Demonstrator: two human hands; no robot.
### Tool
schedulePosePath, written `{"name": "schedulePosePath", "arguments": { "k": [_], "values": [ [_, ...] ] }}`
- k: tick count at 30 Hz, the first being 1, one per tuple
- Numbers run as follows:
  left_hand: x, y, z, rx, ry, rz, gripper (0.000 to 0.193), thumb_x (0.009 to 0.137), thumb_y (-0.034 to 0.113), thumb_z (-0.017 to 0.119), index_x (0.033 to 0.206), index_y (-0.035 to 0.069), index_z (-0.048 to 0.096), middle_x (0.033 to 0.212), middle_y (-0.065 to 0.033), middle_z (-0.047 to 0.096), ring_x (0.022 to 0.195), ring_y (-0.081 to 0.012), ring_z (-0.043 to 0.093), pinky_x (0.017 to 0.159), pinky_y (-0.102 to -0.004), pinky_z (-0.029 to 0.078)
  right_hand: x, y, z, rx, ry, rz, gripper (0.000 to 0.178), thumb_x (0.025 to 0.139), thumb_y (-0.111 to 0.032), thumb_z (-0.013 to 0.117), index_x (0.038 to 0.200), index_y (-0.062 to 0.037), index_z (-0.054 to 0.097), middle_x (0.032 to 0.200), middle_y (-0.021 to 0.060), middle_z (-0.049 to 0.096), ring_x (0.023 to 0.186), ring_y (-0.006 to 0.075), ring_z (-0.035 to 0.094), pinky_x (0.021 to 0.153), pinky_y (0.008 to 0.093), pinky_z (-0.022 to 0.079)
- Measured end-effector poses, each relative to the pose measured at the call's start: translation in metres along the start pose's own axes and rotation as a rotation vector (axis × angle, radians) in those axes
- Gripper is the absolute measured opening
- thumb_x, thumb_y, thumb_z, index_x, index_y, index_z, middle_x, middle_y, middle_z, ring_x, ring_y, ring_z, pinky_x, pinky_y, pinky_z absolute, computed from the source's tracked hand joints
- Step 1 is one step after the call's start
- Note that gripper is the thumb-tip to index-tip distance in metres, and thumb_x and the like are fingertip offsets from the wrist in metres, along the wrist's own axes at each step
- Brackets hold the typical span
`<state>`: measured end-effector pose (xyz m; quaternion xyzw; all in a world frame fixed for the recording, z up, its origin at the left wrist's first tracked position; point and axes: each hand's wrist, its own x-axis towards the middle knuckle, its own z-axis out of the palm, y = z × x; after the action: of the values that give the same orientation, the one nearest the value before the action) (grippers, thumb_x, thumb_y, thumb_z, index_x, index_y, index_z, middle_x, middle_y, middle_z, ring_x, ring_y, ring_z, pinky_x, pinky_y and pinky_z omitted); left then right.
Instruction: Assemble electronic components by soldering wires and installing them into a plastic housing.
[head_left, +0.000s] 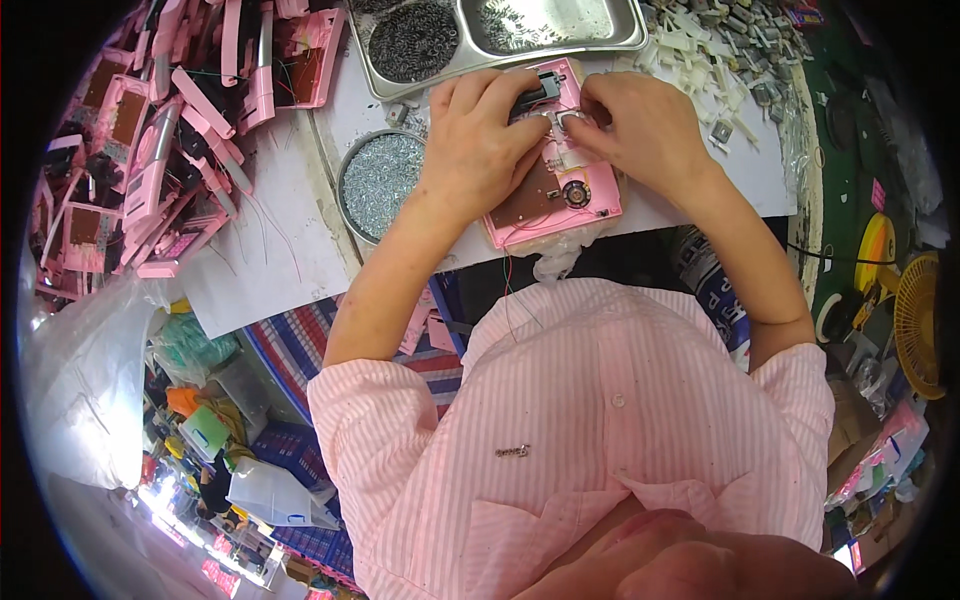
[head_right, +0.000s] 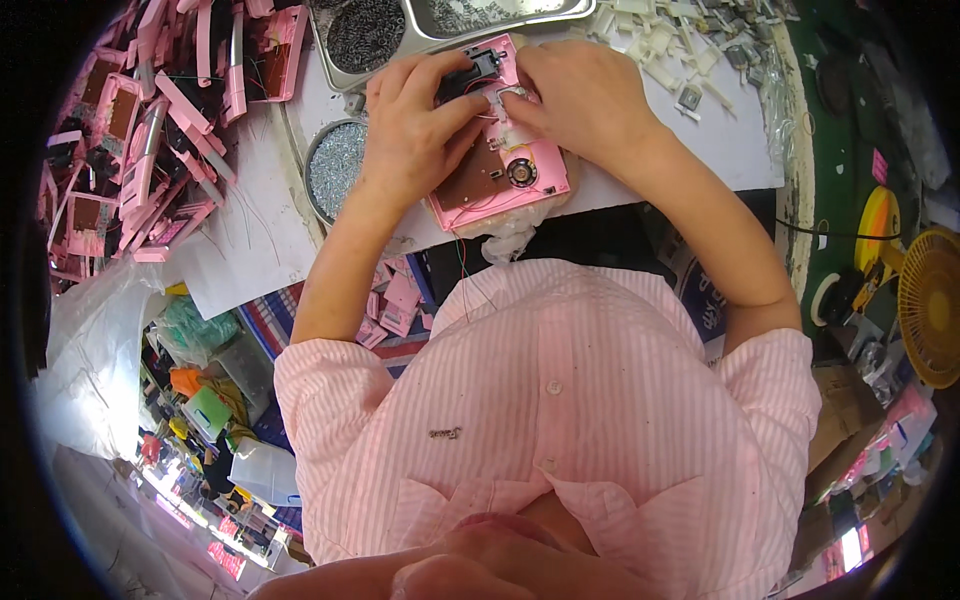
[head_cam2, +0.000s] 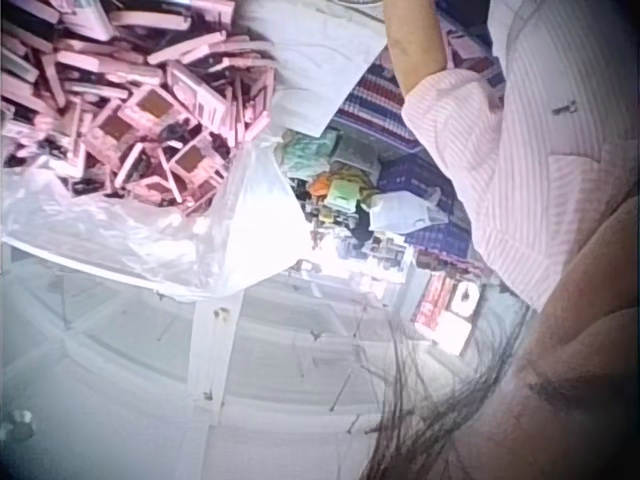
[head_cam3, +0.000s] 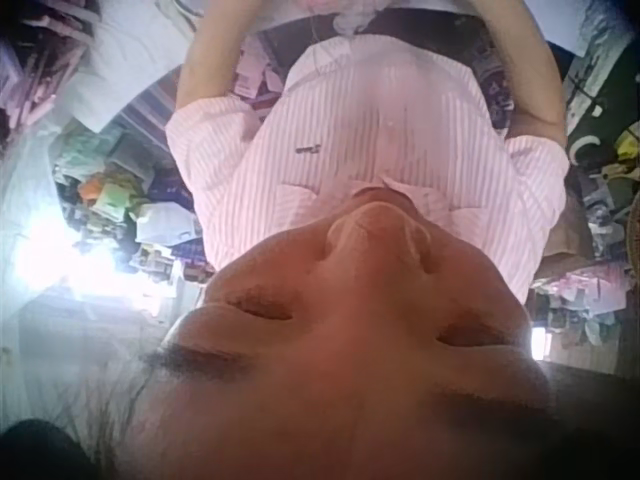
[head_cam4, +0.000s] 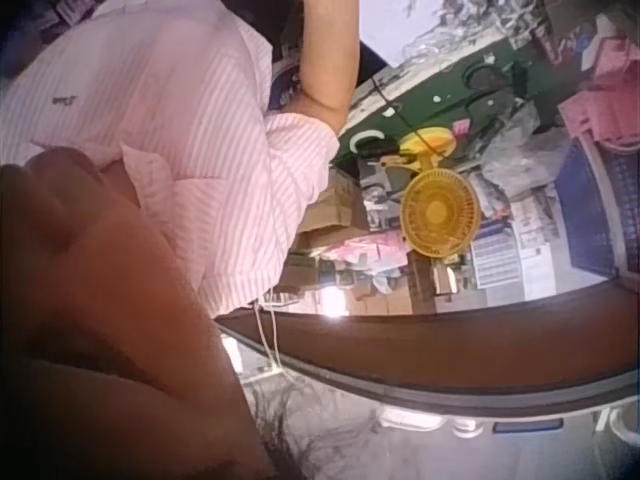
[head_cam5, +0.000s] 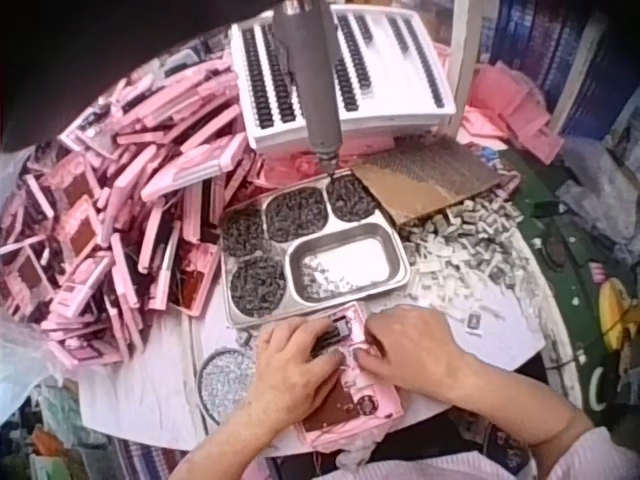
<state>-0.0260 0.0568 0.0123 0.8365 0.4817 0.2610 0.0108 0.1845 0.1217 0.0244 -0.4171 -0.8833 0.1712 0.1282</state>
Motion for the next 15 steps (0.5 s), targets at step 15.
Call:
{"name": "schedulePosePath", "arguments": {
  "k": [15],
  "values": [
    [-0.012, 0.013, 0.007, 0.094, 0.040, -0.068, 0.024, 0.076, 0.019, 0.074, 0.100, 0.019, 0.078, 0.129, -0.0030, 0.061, 0.115, -0.0262, 0.053, 0.102, -0.0460, 0.035, 0.006, -0.026, 0.000, -0.172, -0.059, -0.077, 0.014, 0.074, -0.016, 0.068, 0.076, -0.0024, 0.070, 0.078, 0.0186, 0.069, 0.073, 0.0346, 0.070, 0.059, 0.0453, 0.055]
  ]
}}
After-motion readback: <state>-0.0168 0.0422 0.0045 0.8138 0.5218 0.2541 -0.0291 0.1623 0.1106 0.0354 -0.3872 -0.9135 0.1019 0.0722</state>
